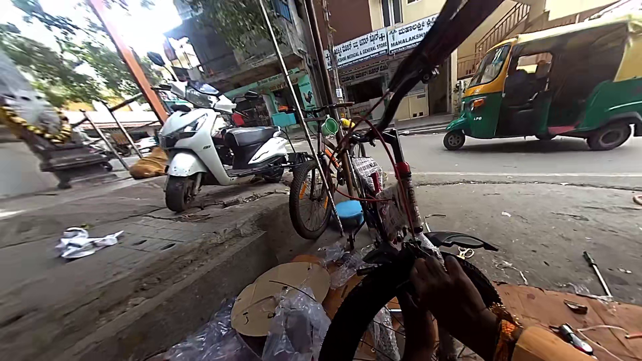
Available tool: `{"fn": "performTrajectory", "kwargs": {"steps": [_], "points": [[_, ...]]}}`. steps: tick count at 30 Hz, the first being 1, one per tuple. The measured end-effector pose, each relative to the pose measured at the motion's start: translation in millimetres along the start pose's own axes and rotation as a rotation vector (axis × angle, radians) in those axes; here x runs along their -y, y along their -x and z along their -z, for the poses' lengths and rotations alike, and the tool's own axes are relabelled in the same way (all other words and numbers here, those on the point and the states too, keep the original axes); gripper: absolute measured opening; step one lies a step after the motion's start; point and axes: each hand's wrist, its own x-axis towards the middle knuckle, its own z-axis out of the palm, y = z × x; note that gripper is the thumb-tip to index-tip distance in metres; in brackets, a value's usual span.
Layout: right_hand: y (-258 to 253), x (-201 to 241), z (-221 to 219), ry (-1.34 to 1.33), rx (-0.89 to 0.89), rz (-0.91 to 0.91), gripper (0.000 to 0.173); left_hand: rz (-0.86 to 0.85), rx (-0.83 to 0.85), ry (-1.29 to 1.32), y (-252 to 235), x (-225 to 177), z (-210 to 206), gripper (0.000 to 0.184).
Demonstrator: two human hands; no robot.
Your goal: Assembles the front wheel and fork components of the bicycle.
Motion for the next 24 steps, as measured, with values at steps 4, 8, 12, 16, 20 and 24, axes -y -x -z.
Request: {"fn": "performTrajectory", "kwargs": {"steps": [4,8,12,16,20,24], "points": [[-8.7,5.4,-3.1,0.06,-0.095,0.051,0.015,0.258,-0.009,-0.151,2.3,-61.0,6.5,0.035],[-19.9,11.7,-3.5,0.065,-0.033,0.036,0.013,0.262,0.069,-0.223,5.4,-69.7,13.5,0.038],[-27.8,14.1,-5.7,0.06,0.04,0.047,0.017,0.25,0.077,-0.169,9.3,-78.3,19.9,0.04],[-13.8,-7.5,-8.6,-0.089,0.062,0.205,0.02,0.222,0.062,-0.142,4.1,-33.8,12.0,0.042],[-2.2,-23.9,-10.3,-0.302,0.002,0.469,0.027,0.114,-0.033,-0.119,-3.1,20.4,6.9,0.055],[21.3,-48.9,-6.5,-0.413,0.123,0.439,0.03,0.234,-0.009,0.037,1.0,-6.8,1.3,0.049]]}}
